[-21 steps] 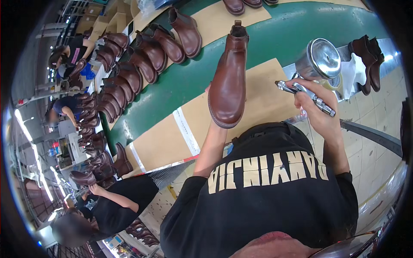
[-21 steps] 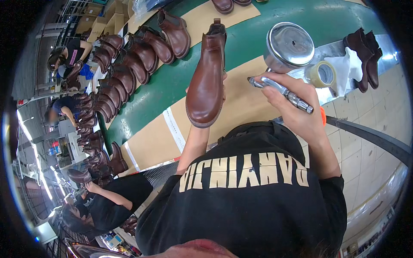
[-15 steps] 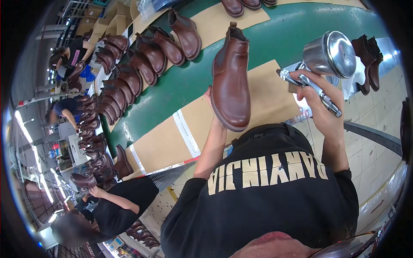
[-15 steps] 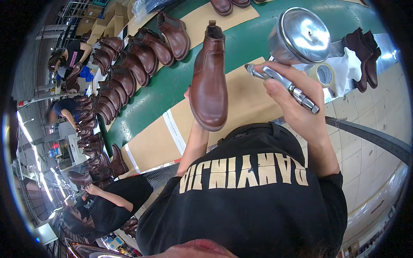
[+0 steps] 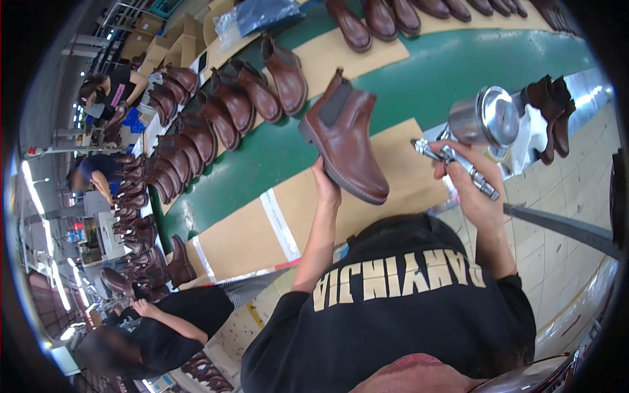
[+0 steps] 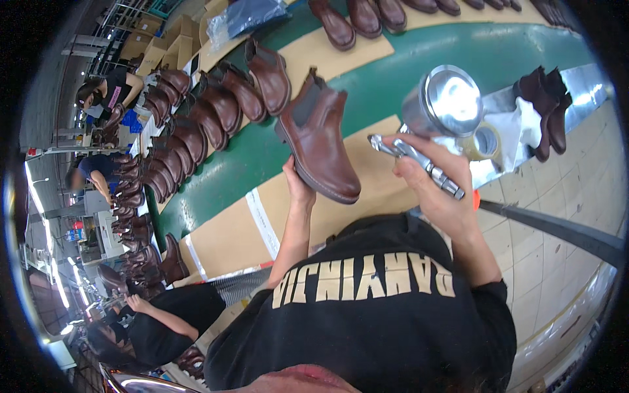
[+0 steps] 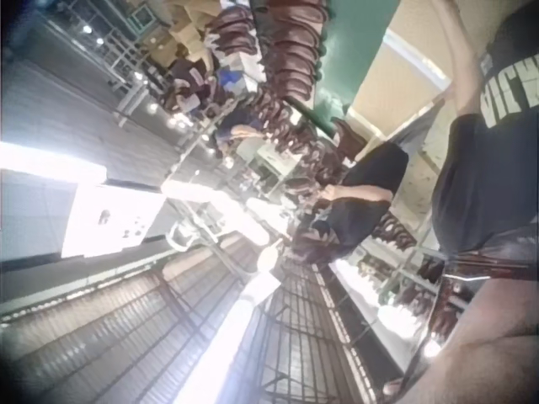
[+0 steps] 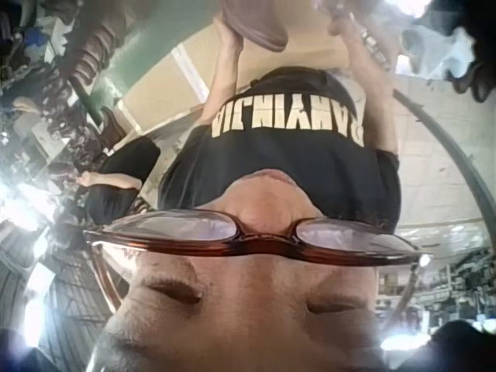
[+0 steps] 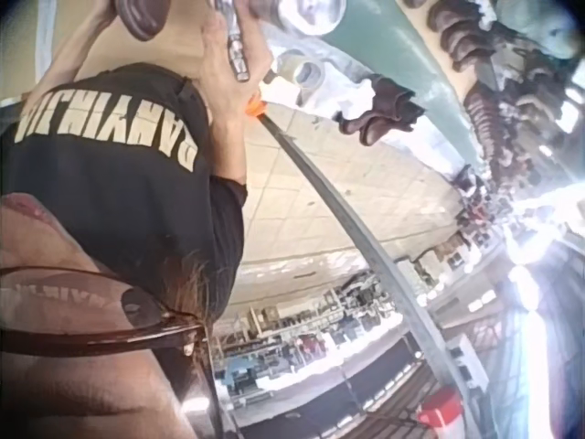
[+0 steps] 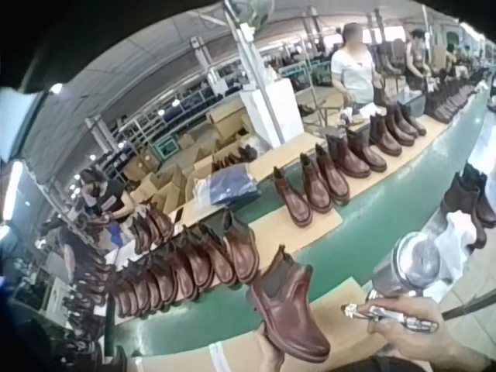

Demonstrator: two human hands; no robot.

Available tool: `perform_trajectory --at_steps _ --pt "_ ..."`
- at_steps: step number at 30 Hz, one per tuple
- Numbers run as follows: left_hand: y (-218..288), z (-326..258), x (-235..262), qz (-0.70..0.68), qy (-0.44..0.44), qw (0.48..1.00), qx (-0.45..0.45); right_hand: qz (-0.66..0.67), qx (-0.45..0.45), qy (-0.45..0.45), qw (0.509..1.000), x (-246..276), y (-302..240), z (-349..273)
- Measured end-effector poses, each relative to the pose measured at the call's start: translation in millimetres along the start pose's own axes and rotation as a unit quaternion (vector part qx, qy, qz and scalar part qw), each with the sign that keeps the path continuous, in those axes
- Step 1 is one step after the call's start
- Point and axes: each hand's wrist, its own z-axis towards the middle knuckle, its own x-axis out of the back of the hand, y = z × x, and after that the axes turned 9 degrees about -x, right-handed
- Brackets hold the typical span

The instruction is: The recorder uses a pneumatic spray gun to apply a finish or treatment to brown leather boots on a factory production line.

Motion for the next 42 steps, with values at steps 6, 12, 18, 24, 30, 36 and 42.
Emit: perform_trajectory --at_steps 6,12,18,24,30,36,42 --pt "20.4 27.2 0.1 -0.063 0.034 0.996 0.06 0.051 -0.041 0.012 0.998 1.9 6.3 12.9" --pt "24.2 24.8 -0.7 -0.282 -0.189 0.936 0.095 0.063 -0.066 0.039 0.995 6.7 20.6 36.1" --pt "-18.6 71.1 -3.6 -0.206 -0.041 0.965 0.16 0.073 -0.139 0.027 0.987 -2.0 38.2 64.2" --pt "-51.0 222.3 -17.5 -0.201 -0.002 0.97 0.136 0.053 -0.188 0.03 0.98 -2.0 52.2 85.6" --pt "-96.7 361.7 -23.8 -0.128 0.072 0.98 0.135 0.047 -0.222 0.035 0.973 -1.2 61.6 93.4" --pt "-103.2 347.5 -61.7 -0.064 0.106 0.988 0.094 0.024 -0.236 0.02 0.971 -1.4 66.4 98.6" --pt "-58.0 341.8 -47.6 0.26 0.052 0.96 0.095 -0.006 -0.182 0.011 0.983 -10.1 67.5 92.6"
